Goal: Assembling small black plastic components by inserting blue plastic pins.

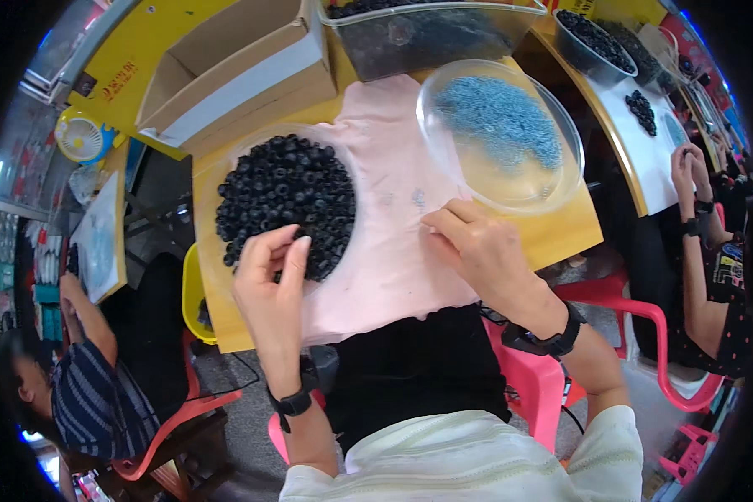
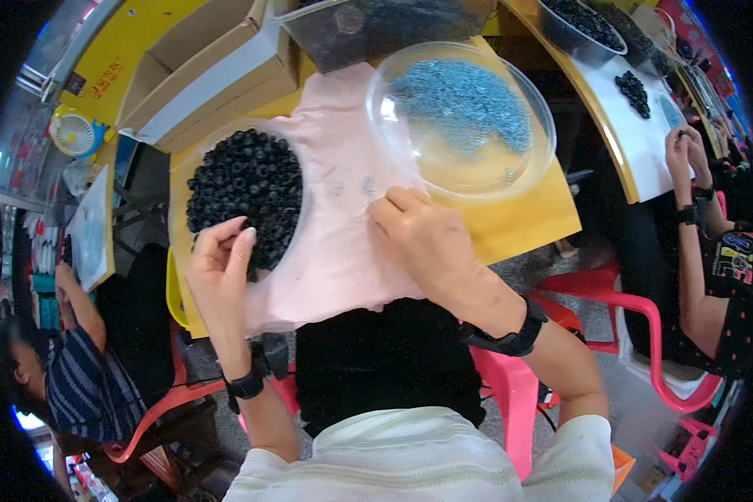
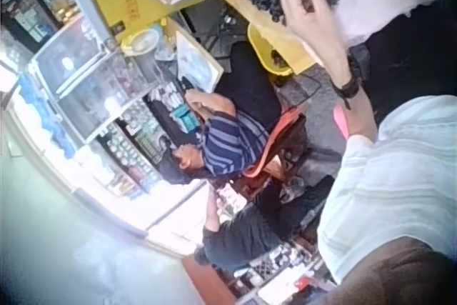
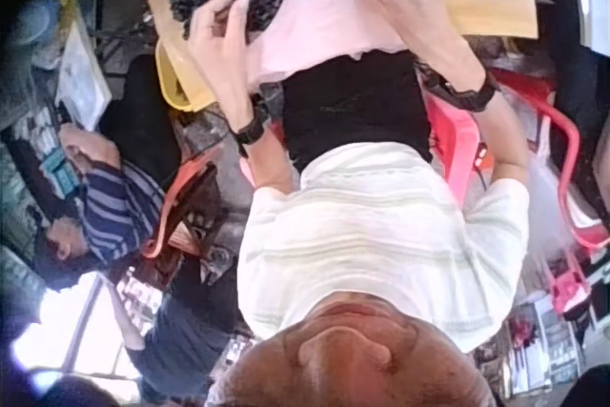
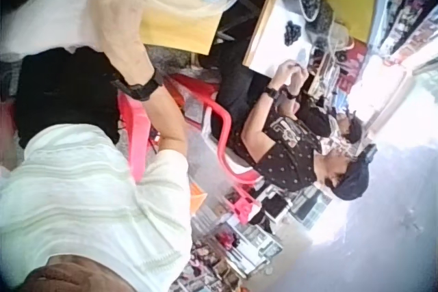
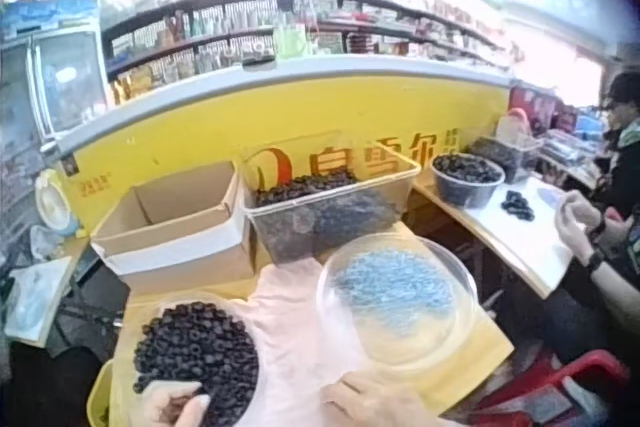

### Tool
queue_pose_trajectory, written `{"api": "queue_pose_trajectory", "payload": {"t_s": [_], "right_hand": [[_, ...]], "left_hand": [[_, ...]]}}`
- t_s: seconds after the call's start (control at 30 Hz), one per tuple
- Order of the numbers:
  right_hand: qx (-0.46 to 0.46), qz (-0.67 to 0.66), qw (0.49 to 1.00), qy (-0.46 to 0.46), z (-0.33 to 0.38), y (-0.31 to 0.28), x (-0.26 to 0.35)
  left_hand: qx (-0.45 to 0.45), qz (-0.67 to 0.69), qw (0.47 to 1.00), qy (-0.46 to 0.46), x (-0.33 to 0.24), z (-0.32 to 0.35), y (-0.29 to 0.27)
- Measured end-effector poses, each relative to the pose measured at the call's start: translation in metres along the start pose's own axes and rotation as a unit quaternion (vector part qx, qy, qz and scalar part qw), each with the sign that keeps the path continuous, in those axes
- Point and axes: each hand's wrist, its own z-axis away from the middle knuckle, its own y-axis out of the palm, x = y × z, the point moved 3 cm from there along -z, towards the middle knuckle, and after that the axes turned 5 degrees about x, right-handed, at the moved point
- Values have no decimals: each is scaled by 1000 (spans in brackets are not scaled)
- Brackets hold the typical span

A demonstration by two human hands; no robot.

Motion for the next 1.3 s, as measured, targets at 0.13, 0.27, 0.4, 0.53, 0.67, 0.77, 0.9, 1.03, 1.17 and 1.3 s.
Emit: {"api": "queue_pose_trajectory", "payload": {"t_s": [0.13,0.27,0.4,0.53,0.67,0.77,0.9,1.03,1.17,1.3], "right_hand": [[0,24,1000,0,1,10,-4],[-20,-13,1000,-4,1,7,1],[19,-241,968,71,7,-11,9],[30,-370,924,94,13,-36,26],[24,-457,882,111,21,-45,36],[-9,-406,913,36,22,-52,44],[-29,-330,943,-30,25,-52,48],[-11,-261,963,-65,24,-54,51],[-10,-238,967,-87,23,-52,54],[8,-232,966,-110,19,-50,51]], "left_hand": [[53,377,920,-93,-13,24,4],[110,554,815,-128,-9,46,18],[145,591,779,-149,-15,62,38],[162,563,800,-133,-19,70,53],[176,537,816,-125,-26,76,59],[178,531,820,-117,-36,77,60],[193,483,846,-116,-31,77,59],[191,472,854,-105,-29,77,58],[193,460,860,-106,-22,77,58],[247,569,764,-174,-17,79,62]]}}
